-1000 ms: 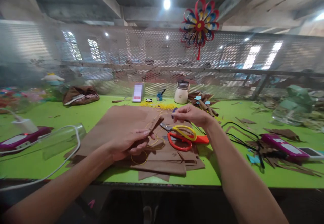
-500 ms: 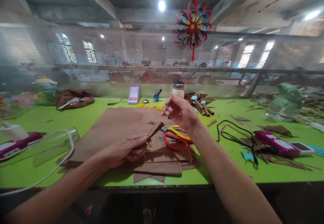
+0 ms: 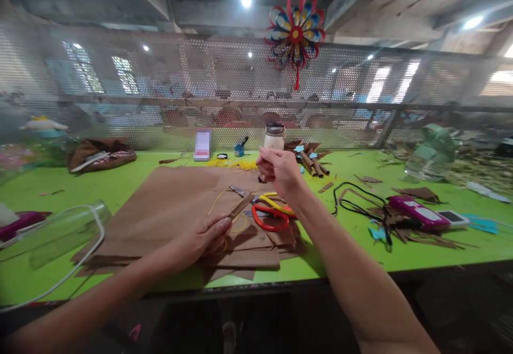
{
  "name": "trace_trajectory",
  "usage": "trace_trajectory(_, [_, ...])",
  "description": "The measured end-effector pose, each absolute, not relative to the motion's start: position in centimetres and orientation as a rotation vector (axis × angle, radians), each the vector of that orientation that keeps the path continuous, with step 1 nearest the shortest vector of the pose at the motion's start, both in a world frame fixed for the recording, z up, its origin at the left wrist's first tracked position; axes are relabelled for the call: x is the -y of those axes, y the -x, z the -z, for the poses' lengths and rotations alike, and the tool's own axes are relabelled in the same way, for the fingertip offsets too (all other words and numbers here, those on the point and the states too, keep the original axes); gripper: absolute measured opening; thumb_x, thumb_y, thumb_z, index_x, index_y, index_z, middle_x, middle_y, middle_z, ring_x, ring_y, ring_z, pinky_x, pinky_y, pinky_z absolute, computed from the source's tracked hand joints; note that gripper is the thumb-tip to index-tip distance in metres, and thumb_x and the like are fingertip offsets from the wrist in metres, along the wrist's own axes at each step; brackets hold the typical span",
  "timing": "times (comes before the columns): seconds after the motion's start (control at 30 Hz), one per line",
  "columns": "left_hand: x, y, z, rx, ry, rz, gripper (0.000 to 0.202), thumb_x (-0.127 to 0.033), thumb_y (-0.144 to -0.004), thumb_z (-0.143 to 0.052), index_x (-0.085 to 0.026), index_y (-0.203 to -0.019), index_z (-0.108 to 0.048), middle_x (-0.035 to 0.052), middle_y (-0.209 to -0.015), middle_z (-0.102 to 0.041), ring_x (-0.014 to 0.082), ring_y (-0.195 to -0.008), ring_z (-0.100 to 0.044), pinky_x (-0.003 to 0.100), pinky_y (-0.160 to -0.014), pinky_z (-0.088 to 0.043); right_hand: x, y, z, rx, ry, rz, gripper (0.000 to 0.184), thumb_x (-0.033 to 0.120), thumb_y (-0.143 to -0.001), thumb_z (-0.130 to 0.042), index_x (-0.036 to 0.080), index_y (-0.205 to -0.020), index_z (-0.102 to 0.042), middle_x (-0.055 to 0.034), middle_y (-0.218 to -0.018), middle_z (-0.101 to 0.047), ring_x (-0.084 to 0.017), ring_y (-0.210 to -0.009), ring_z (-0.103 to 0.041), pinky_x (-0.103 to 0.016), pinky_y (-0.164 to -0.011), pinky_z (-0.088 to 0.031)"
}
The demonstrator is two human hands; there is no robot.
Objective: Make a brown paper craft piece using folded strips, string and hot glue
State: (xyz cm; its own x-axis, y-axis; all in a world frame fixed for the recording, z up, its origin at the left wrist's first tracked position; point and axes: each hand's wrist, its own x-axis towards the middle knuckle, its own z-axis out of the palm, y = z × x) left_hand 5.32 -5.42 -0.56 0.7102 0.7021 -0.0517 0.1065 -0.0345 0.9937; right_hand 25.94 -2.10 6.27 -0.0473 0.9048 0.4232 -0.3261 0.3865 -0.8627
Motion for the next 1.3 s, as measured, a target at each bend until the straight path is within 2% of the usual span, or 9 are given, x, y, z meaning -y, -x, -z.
trace_trajectory(0.23, [5.5,-5.7,1.1,-0.706,-1.637,-0.612,0.034,-0.049,-0.083,-0.042,-0.02,-0.068,-0.035,-0.0095,-0.046,-0.025,0.0049,-0.039,-0.018,0.018,-0.037,-0.013,2.0,-26.2,-6.4,1.205,0.58,-1.096,0.025,0.027,-0.072,-0.063,0.014,-0.052,-0.054,0.01,-0.041,-0.021,-0.003,-0.035,-0.017,-0.02,-0.037,-0.015])
trace_trajectory(0.6, [5.9,-5.7,1.1,-0.708,-1.644,-0.584,0.033,-0.05,-0.083,-0.042,-0.019,-0.07,-0.038,-0.0091,-0.047,-0.025,0.0055,-0.04,-0.019,0.019,-0.038,-0.014,1.8,-26.4,-6.3,1.212,0.664,-1.062,0.027,0.032,-0.069,-0.065,0.016,-0.051,-0.053,0.01,-0.04,-0.021,-0.003,-0.035,-0.017,-0.02,-0.037,-0.017])
trace_trajectory(1.07, [6.1,-6.0,1.2,-0.696,-1.493,-0.58,0.033,-0.048,-0.083,-0.045,-0.02,-0.068,-0.037,-0.01,-0.042,-0.025,0.0045,-0.035,-0.017,0.018,-0.034,-0.014,0.7,-26.5,-5.5,1.164,0.706,-1.099,0.026,0.029,-0.075,-0.061,0.016,-0.054,-0.051,0.01,-0.039,-0.022,-0.003,-0.034,-0.018,-0.02,-0.035,-0.019])
trace_trajectory(1.13, [6.1,-5.8,0.9,-0.666,-1.408,-0.584,0.03,-0.044,-0.084,-0.045,-0.019,-0.069,-0.039,-0.0101,-0.042,-0.026,0.004,-0.035,-0.015,0.017,-0.034,-0.013,0.2,-26.6,-5.2,1.156,0.7,-1.136,0.026,0.031,-0.074,-0.062,0.016,-0.055,-0.051,0.0091,-0.04,-0.026,-0.004,-0.035,-0.026,-0.021,-0.038,-0.029])
trace_trajectory(1.2, [5.9,-5.5,0.3,-0.615,-1.301,-0.585,0.027,-0.041,-0.086,-0.044,-0.018,-0.073,-0.042,-0.0102,-0.043,-0.026,0.0036,-0.035,-0.015,0.016,-0.034,-0.012,-0.4,-27.2,-4.8,1.149,0.692,-1.163,0.026,0.034,-0.074,-0.062,0.016,-0.057,-0.052,0.0049,-0.044,-0.039,-0.008,-0.042,-0.041,-0.025,-0.048,-0.041])
trace_trajectory(1.3, [5.0,-4.8,-0.8,-0.547,-1.194,-0.673,0.023,-0.037,-0.086,-0.045,-0.016,-0.079,-0.047,-0.0085,-0.043,-0.032,0.0041,-0.033,-0.026,0.015,-0.034,-0.017,-1.6,-29.0,-4.0,1.186,0.852,-1.108,0.029,0.04,-0.075,-0.059,0.015,-0.06,-0.056,-0.0054,-0.062,-0.06,-0.015,-0.061,-0.056,-0.032,-0.061,-0.048])
